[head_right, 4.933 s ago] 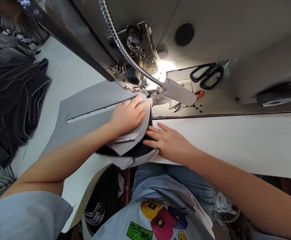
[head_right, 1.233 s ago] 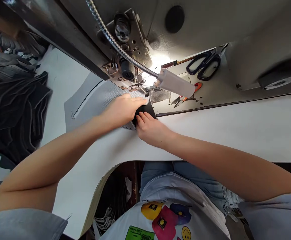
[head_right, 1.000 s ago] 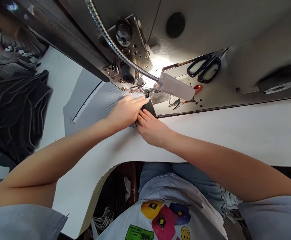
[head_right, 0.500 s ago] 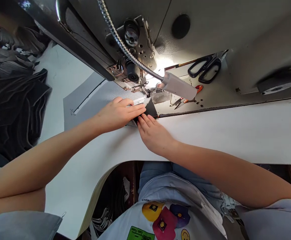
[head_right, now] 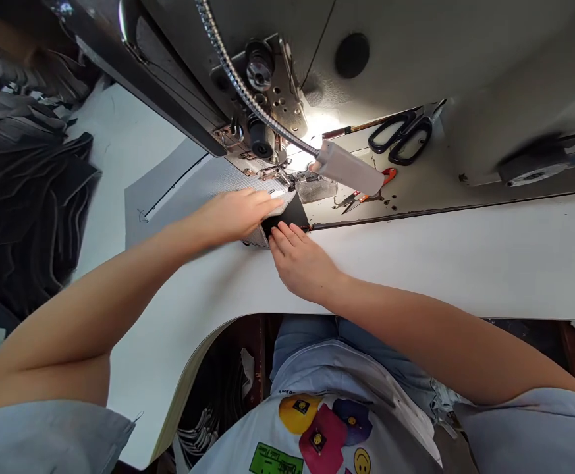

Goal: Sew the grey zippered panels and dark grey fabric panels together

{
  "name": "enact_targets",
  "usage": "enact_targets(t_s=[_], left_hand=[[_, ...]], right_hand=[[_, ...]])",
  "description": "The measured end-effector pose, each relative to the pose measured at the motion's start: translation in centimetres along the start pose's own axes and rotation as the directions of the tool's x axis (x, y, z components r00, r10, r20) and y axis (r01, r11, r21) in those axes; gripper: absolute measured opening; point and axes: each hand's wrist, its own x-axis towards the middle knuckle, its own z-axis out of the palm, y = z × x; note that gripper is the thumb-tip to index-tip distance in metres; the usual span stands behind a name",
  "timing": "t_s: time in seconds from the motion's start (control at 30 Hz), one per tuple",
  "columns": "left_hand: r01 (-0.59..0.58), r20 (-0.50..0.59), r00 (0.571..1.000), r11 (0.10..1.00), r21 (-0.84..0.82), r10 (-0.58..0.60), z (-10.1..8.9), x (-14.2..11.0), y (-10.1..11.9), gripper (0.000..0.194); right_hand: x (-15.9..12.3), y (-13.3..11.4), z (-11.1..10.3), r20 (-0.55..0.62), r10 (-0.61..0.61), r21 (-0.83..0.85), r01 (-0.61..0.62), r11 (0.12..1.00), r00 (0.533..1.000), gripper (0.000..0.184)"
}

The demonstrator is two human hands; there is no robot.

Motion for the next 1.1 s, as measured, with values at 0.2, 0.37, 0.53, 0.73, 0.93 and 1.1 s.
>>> enact_targets(t_s=[0.2, 0.37, 0.53, 0.73, 0.93, 1.1], left_hand=[[0.038, 0.007, 0.999, 0.928, -0.369, -0.038, -1.2, 1.5, -1.2, 0.044], [0.102, 0.109, 0.991, 0.965, -0.241, -0.078, -2.8, 1.7, 0.3, 0.039], [0.067, 0.155, 0.987, 0.994, -0.091, -0.053, -2.9, 1.6, 1.4, 0.038], [0.137, 0.181, 0.977, 0.98, -0.143, -0.111, -3.3, 1.6, 2.4, 0.03], [0.184, 0.169, 0.973, 0.97, -0.156, -0.158, -3.1, 2.2, 3.1, 0.03], [0.26, 0.072, 0.965, 0.952, -0.161, -0.251, -1.7, 2.4, 4.2, 0.026]], right_hand=[[0.8, 0.0, -0.9, 0.16, -0.094, 0.079, 0.082, 0.993, 0.983, 0.069], [4.4, -3.2, 0.7, 0.227, 0.076, -0.05, -0.066, 0.997, 0.971, 0.087], [4.8, -3.8, 1.6, 0.138, 0.106, -0.047, -0.1, 0.994, 0.985, 0.085], [2.1, -3.2, 2.1, -0.007, 0.082, -0.092, -0.082, 0.992, 0.997, 0.077], [2.6, -3.3, 2.3, 0.038, 0.089, -0.034, -0.088, 0.996, 0.995, 0.076], [3.6, -2.8, 1.9, 0.082, 0.115, -0.017, -0.114, 0.993, 0.99, 0.072]])
